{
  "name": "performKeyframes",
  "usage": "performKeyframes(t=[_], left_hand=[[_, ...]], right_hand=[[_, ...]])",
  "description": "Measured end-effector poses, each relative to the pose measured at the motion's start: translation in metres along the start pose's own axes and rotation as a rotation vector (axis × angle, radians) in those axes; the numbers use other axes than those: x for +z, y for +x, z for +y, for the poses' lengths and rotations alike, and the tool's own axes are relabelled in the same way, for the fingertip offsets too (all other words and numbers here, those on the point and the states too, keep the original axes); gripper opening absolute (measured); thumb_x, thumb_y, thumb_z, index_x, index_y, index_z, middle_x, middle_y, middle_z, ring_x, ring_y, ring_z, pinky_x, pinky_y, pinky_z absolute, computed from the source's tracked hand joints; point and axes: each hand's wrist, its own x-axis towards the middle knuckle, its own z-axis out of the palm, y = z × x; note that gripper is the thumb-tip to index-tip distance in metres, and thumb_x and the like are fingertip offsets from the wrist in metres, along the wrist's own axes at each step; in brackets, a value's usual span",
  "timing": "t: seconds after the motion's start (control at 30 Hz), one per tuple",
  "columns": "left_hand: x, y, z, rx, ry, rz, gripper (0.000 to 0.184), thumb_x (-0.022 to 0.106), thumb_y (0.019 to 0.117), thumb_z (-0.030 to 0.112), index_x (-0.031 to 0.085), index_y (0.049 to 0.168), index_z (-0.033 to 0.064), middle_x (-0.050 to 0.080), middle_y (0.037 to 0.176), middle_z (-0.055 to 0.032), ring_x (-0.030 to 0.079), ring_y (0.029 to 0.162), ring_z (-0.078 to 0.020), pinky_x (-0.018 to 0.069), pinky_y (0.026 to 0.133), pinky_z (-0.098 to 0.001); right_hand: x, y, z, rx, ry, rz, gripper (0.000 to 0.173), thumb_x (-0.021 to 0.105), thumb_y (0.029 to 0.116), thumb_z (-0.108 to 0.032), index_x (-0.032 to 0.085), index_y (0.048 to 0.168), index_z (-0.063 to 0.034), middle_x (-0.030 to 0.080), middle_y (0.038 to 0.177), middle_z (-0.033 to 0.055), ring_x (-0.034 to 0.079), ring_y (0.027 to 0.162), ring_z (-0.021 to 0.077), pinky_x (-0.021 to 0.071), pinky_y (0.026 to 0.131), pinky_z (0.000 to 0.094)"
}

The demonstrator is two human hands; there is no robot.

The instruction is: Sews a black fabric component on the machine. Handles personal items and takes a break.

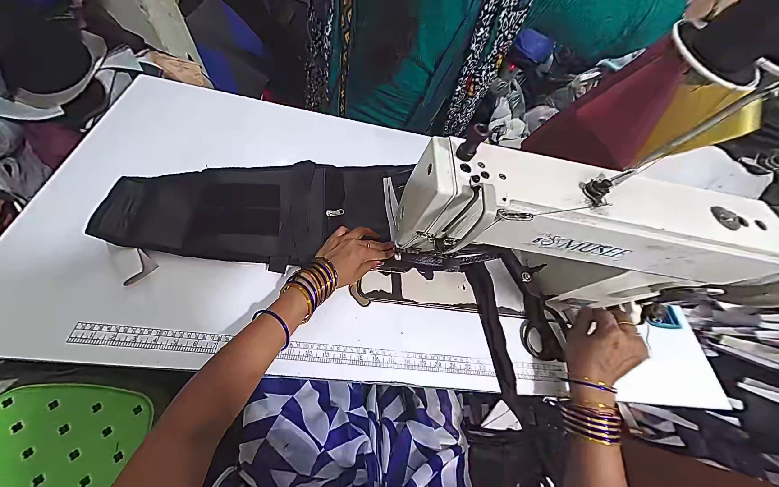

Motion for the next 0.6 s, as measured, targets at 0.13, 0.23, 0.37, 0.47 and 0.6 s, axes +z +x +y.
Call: performKeyframes(t=[0.13,0.23,0.37,0.47,0.6], left_hand=[[-0.002,-0.004,0.002,-0.019,-0.006,-0.11,0.034,0.053,0.1057,0.019,0.069,0.136,0.0209,0.061,0.146,0.0016,0.047,0.143,-0.0285,0.0363,0.107,-0.0575],[-0.001,-0.006,0.001,-0.024,-0.013,-0.153,0.036,0.05,0.1074,0.022,0.066,0.14,0.0229,0.058,0.15,0.0024,0.043,0.147,-0.0272,0.0333,0.111,-0.0566],[-0.004,0.0,-0.004,-0.007,0.023,-0.164,0.038,0.048,0.1081,0.023,0.062,0.144,0.02,0.056,0.152,0.0,0.042,0.148,-0.028,0.0339,0.111,-0.0572],[-0.004,0.004,-0.008,-0.015,0.037,-0.14,0.039,0.048,0.1082,0.023,0.061,0.145,0.0183,0.056,0.151,-0.0008,0.042,0.147,-0.0277,0.0333,0.111,-0.0577],[-0.003,0.013,-0.014,-0.022,0.056,-0.118,0.038,0.047,0.1083,0.023,0.063,0.142,0.0169,0.056,0.151,-0.001,0.042,0.147,-0.0295,0.0311,0.113,-0.0605]], right_hand=[[0.004,-0.005,-0.005,0.0,0.029,0.037,0.037,0.048,0.1049,-0.015,0.07,0.108,0.0142,0.064,0.119,0.039,0.062,0.115,0.0552,0.0454,0.097,0.0658],[-0.009,0.001,0.007,-0.063,0.085,0.012,0.034,0.051,0.1043,-0.014,0.071,0.109,0.0138,0.065,0.118,0.0381,0.063,0.113,0.0551,0.0449,0.097,0.0664],[-0.031,-0.011,0.011,-0.183,0.163,0.023,0.026,0.055,0.0992,-0.005,0.071,0.103,0.0145,0.067,0.107,0.039,0.066,0.103,0.057,0.0475,0.089,0.0683],[-0.035,-0.031,0.009,-0.176,0.194,-0.179,0.026,0.061,0.0949,-0.002,0.069,0.113,0.0151,0.065,0.114,0.0409,0.064,0.106,0.0589,0.0456,0.091,0.0716],[-0.029,-0.042,0.011,-0.198,0.154,-0.34,0.036,0.073,0.0903,-0.012,0.069,0.115,0.0146,0.065,0.107,0.0407,0.063,0.103,0.0595,0.0449,0.09,0.0727]])
